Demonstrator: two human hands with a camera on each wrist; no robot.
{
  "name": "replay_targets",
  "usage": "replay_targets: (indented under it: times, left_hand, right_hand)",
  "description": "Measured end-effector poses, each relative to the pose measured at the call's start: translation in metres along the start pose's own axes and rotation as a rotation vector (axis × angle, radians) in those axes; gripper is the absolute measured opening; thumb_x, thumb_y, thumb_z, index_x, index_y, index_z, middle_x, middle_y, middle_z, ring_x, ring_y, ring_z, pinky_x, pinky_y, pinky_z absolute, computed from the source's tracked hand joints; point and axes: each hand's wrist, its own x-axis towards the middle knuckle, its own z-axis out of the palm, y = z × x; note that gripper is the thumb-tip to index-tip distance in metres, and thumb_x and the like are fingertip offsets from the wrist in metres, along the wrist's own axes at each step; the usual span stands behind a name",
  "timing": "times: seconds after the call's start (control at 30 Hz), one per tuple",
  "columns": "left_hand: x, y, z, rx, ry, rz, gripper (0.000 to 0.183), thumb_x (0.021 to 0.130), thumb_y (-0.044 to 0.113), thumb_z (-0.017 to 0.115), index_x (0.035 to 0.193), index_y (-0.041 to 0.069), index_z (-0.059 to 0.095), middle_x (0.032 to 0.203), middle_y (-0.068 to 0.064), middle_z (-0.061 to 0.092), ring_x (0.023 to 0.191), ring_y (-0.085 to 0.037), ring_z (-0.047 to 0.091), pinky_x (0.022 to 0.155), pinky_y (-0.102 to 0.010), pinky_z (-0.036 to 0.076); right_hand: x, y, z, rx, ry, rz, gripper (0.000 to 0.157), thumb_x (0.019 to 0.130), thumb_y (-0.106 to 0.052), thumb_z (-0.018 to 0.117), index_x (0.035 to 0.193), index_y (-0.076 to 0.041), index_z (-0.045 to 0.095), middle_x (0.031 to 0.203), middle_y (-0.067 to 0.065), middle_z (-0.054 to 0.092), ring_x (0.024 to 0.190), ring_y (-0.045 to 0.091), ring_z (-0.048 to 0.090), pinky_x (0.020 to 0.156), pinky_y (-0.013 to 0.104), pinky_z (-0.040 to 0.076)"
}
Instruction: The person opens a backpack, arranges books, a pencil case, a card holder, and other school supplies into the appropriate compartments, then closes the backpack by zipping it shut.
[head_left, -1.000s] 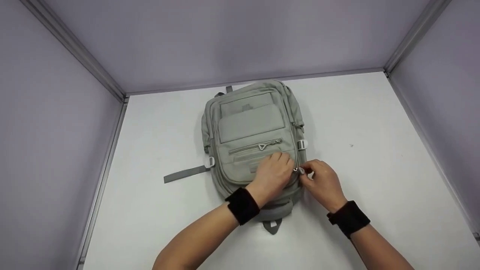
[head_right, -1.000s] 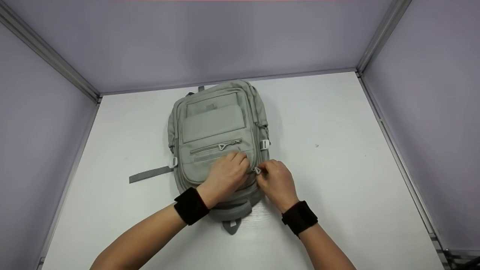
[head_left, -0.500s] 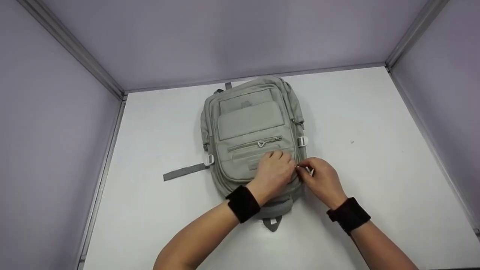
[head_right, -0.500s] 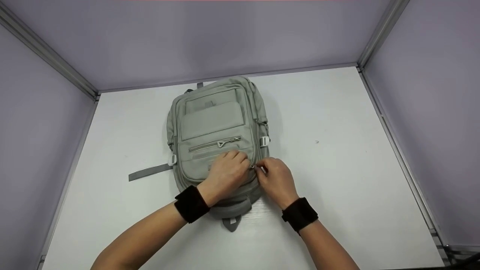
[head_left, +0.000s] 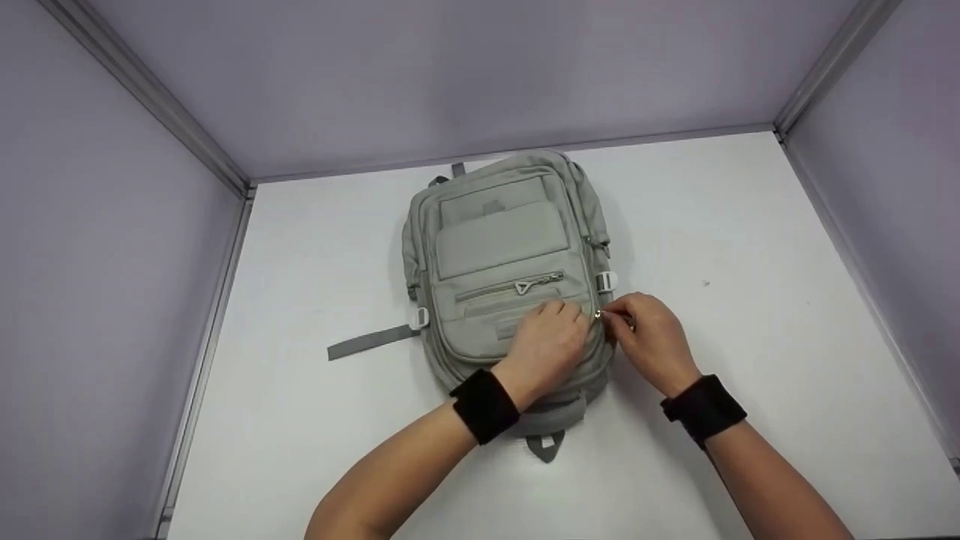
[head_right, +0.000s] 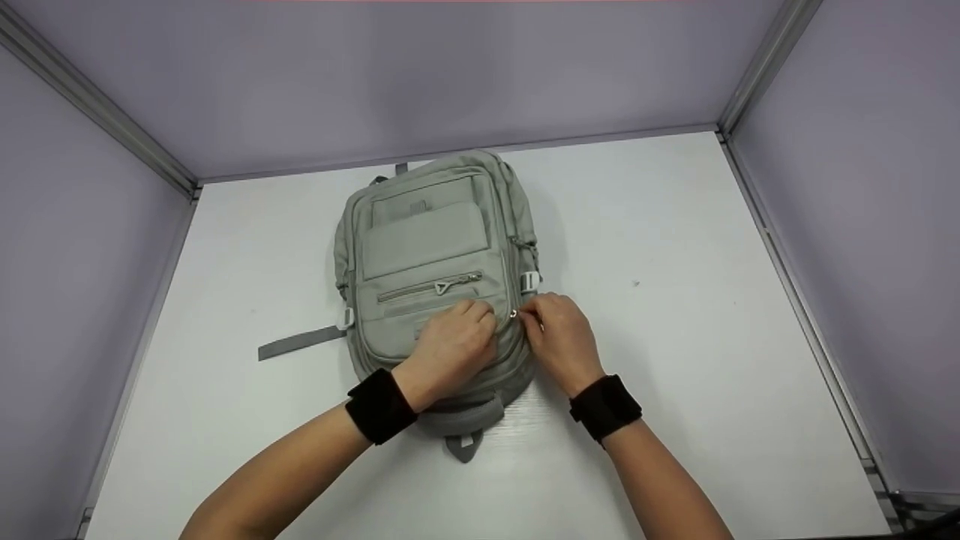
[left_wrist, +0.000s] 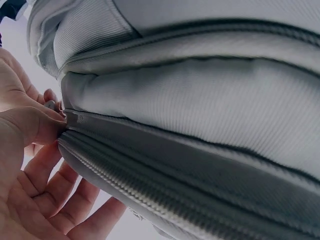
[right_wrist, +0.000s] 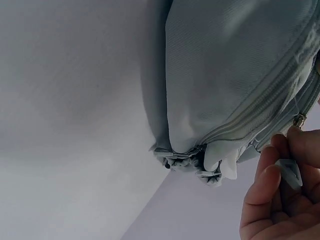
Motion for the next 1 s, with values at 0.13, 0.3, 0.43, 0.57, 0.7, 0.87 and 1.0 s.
replay_targets:
  times: [0.13, 0.3, 0.43, 0.57, 0.7, 0.87, 1.0]
  left_hand:
    - [-0.002, -0.002, 0.0, -0.012, 0.043, -0.004, 0.014, 0.095, 0.021, 0.063, 0.105, 0.012, 0.068, 0.1, -0.002, 0.063, 0.092, -0.019, 0.061, 0.081, -0.031, 0.054]
    - [-0.004, -0.004, 0.0, -0.032, 0.064, -0.011, 0.015, 0.092, 0.023, 0.066, 0.101, 0.011, 0.068, 0.098, -0.002, 0.061, 0.089, -0.019, 0.06, 0.074, -0.03, 0.055]
    - [-0.004, -0.003, -0.001, -0.034, 0.053, -0.01, 0.012, 0.093, 0.022, 0.065, 0.1, 0.012, 0.068, 0.099, -0.002, 0.061, 0.089, -0.019, 0.059, 0.071, -0.029, 0.054]
    - [-0.004, -0.003, -0.002, -0.04, 0.042, -0.003, 0.014, 0.093, 0.023, 0.065, 0.101, 0.011, 0.067, 0.101, -0.002, 0.061, 0.091, -0.019, 0.059, 0.074, -0.029, 0.054]
    - [-0.004, -0.002, -0.002, -0.064, 0.028, 0.0, 0.016, 0.094, 0.024, 0.066, 0.102, 0.01, 0.067, 0.102, -0.003, 0.062, 0.093, -0.02, 0.059, 0.077, -0.03, 0.054]
    - [-0.005, -0.001, 0.0, -0.082, 0.024, -0.006, 0.015, 0.093, 0.023, 0.067, 0.101, 0.01, 0.067, 0.102, -0.003, 0.062, 0.093, -0.02, 0.059, 0.077, -0.03, 0.055]
    - [-0.005, -0.001, 0.0, -0.063, 0.011, -0.024, 0.014, 0.093, 0.022, 0.067, 0.101, 0.011, 0.067, 0.102, -0.002, 0.062, 0.092, -0.019, 0.06, 0.075, -0.03, 0.055]
  right_hand:
    - [0.014, 0.003, 0.0, -0.002, 0.004, -0.018, 0.007, 0.093, -0.006, 0.076, 0.099, -0.005, 0.073, 0.094, 0.008, 0.07, 0.086, 0.022, 0.063, 0.074, 0.039, 0.049]
    - [0.033, 0.009, 0.002, -0.019, -0.008, -0.025, 0.007, 0.094, -0.006, 0.074, 0.1, -0.004, 0.072, 0.095, 0.009, 0.069, 0.088, 0.024, 0.065, 0.076, 0.04, 0.052]
    - [0.049, 0.011, 0.002, -0.027, -0.018, -0.029, 0.006, 0.095, -0.005, 0.072, 0.1, -0.002, 0.071, 0.096, 0.012, 0.069, 0.089, 0.027, 0.065, 0.077, 0.041, 0.052]
    - [0.066, 0.014, 0.003, -0.037, -0.026, -0.036, 0.006, 0.096, -0.005, 0.071, 0.101, -0.001, 0.071, 0.096, 0.013, 0.069, 0.089, 0.029, 0.065, 0.077, 0.042, 0.052]
    - [0.083, 0.018, 0.006, -0.054, -0.035, -0.035, 0.008, 0.097, -0.007, 0.07, 0.102, -0.001, 0.071, 0.097, 0.015, 0.07, 0.089, 0.031, 0.064, 0.078, 0.044, 0.05]
    - [0.098, 0.021, 0.009, -0.065, -0.063, -0.029, 0.01, 0.098, -0.008, 0.069, 0.103, 0.0, 0.072, 0.098, 0.017, 0.07, 0.091, 0.033, 0.064, 0.081, 0.047, 0.051]
    - [0.104, 0.023, 0.012, -0.068, -0.075, -0.031, 0.011, 0.098, -0.009, 0.069, 0.104, 0.0, 0.072, 0.098, 0.017, 0.07, 0.091, 0.034, 0.064, 0.083, 0.048, 0.05]
